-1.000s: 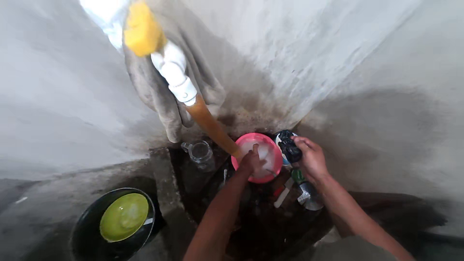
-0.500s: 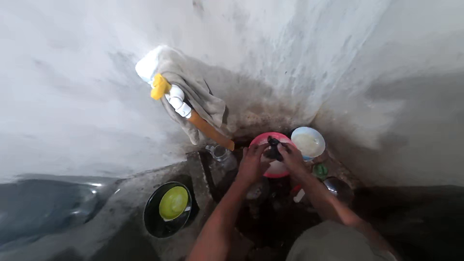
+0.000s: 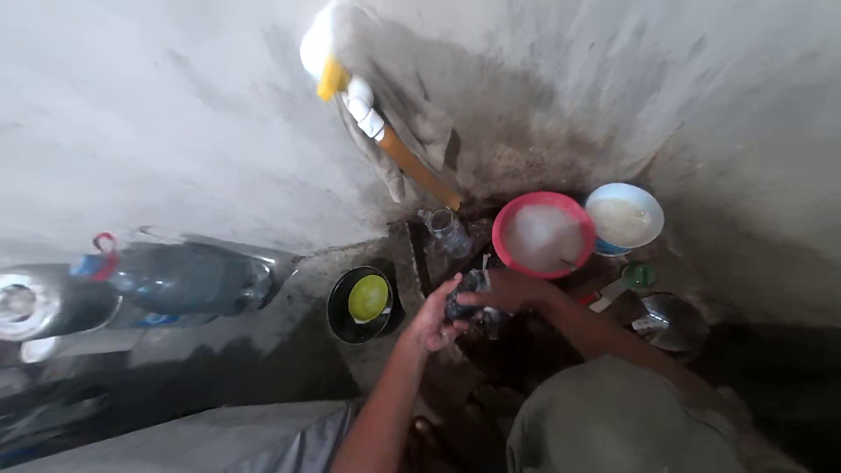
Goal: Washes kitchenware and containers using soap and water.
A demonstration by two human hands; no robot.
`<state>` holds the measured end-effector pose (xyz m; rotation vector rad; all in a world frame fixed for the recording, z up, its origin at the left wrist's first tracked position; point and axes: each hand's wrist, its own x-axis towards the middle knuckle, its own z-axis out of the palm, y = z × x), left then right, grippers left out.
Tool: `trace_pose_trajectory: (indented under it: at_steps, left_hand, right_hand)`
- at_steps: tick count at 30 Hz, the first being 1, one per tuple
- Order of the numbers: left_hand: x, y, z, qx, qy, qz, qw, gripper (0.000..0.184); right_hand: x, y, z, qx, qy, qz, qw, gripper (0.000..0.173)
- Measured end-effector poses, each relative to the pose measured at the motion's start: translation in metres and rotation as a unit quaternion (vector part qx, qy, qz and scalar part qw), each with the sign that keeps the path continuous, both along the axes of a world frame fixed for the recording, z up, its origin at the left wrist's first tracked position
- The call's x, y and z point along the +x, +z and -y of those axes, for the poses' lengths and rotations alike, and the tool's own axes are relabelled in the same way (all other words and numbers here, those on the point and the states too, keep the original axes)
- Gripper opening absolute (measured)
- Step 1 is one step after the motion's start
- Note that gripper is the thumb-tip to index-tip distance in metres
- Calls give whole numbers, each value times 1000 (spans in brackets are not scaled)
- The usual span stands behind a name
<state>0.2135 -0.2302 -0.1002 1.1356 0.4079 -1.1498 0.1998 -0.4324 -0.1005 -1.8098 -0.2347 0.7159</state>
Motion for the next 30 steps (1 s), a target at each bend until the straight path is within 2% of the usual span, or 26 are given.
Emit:
trace_pose_trajectory:
  at_steps: [1,3,5,7,9,10,11,12,14,15,16,17,18,19,20,22,23,25,27,29,30]
  left_hand:
    - [-6,0,-1,-6,22,15,1000,59]
    - [-23,-5,4,50,89,127,987,51]
    - [-38,-17,11,131,139,286,939,45]
    - [-48,-28,13,223,127,446,858,44]
    - [-53,-38,9,332,53,578,743,54]
    - [-55,-37,9,378,24,610,696,58]
    - [-55,-32,9,418,-11,616,667,61]
    - [-55,-23,10,453,-54,598,659,62]
    - [-51,-11,11,492,-125,531,678,67]
    - [-50,-10,9,479,-136,497,711,73]
    - [-50,-10,6,437,-111,459,765,77]
    - [-49,-13,3,368,-54,411,832,72]
    - [-50,-16,1,256,28,338,905,54]
    - [-51,-19,-3,132,104,259,951,30]
    - [-52,-22,-7,30,159,183,970,25]
    - [-56,-31,-11,-137,225,48,963,64]
    - [-59,-36,-10,-191,235,0,953,72]
    - [-59,-31,-3,-217,252,-23,943,69]
    - [-53,-17,2,-175,231,3,957,68]
    - [-49,-10,6,-88,173,71,978,52]
    - [-50,-13,7,-59,149,113,981,44]
  right_hand:
    - [-1,1,-3,-7,-20,8,1000,53]
    - [-4,-8,-15,9,-134,24,991,53]
    - [-4,-16,-28,38,-258,35,965,56]
    - [-3,-18,-35,45,-343,41,937,56]
    - [-2,-14,-36,9,-382,38,923,59]
    - [-3,-10,-35,-13,-372,32,928,62]
    - [-5,-5,-35,-29,-340,21,940,65]
    - [-8,-1,-36,-37,-299,12,953,68]
    - [-13,7,-41,-24,-230,-1,973,66]
    - [-14,7,-44,-27,-210,-1,977,62]
    - [-14,5,-47,-37,-210,4,977,59]
    - [-13,2,-49,-44,-219,17,975,55]
    - [-14,-2,-51,-35,-236,41,970,48]
    - [-16,-4,-52,-12,-259,73,963,41]
    - [-17,-8,-54,25,-285,115,951,33]
    - [-19,-22,-60,137,-325,195,915,20]
    - [-18,-26,-64,188,-340,224,894,17]
    - [-14,-31,-70,219,-364,287,859,15]
    - [-8,-36,-67,171,-362,348,848,13]
    - [-5,-33,-63,59,-371,308,874,23]
    - [-4,-26,-62,3,-368,254,895,34]
